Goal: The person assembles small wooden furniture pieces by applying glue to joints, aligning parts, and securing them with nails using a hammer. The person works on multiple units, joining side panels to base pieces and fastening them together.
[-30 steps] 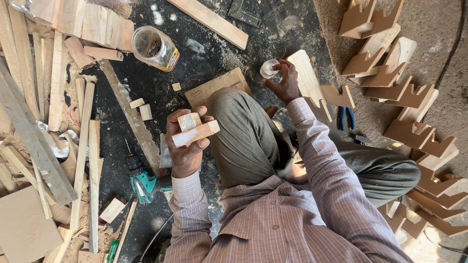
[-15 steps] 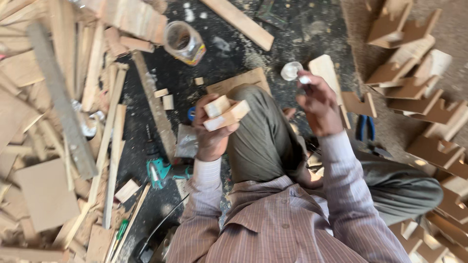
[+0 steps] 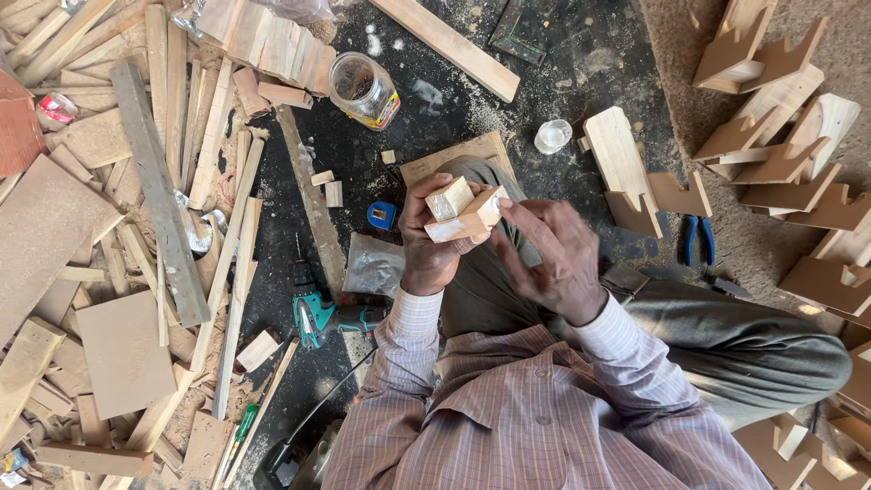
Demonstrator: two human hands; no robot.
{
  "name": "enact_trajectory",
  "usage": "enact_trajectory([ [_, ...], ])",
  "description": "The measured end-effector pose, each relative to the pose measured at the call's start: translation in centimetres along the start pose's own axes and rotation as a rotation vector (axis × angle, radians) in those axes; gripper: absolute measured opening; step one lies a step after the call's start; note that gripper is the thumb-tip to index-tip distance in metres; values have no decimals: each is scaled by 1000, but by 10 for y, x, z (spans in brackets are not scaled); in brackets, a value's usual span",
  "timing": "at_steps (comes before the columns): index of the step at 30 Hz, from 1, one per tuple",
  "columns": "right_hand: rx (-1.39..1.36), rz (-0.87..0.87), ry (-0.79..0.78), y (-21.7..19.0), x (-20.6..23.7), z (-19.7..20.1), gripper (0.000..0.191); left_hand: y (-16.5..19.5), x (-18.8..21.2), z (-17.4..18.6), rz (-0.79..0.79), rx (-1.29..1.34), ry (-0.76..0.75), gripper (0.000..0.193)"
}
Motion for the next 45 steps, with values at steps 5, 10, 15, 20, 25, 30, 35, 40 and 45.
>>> enact_trajectory([
  [5, -172, -110, -13, 7, 21, 3, 73, -2, 17, -9, -25, -13, -35, 76],
  [10, -316, -155, -102, -5, 41, 7, 86, -2, 25, -14, -71, -61, -33, 75],
  [15, -470, -241, -87, -8, 44, 20, 86, -3, 30, -14, -106, -129, -41, 74],
  [20, -527, -321, -226, -8, 50, 9, 95, -2, 35, -16, -188, -258, -30, 74],
  [25, -606, -261, -195, -9, 55, 17, 92, -3, 39, -21, -206, -260, -48, 74],
  [30, -560, -302, -156, 4, 66, 15, 93, -9, 40, -22, -188, -261, -51, 74],
  [35, -549, -263, -106, 12, 65, 22, 87, -18, 39, -22, -152, -177, -46, 73],
  [40, -223, -249, -109, 23, 60, 31, 83, -19, 41, -25, -184, -267, -56, 73],
  [45, -1, -114, 9, 18, 51, 45, 74, -19, 41, -28, -208, -308, -58, 74],
])
Point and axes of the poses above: each hand's wrist, its own x-axis away from the middle knuckle, its own z-axis out of the back of the hand, y = z × x, the point moved 9 cm from there along -x, towards the middle knuckle, and after that the axes turned 13 degrees about y, right-handed, at the moved point
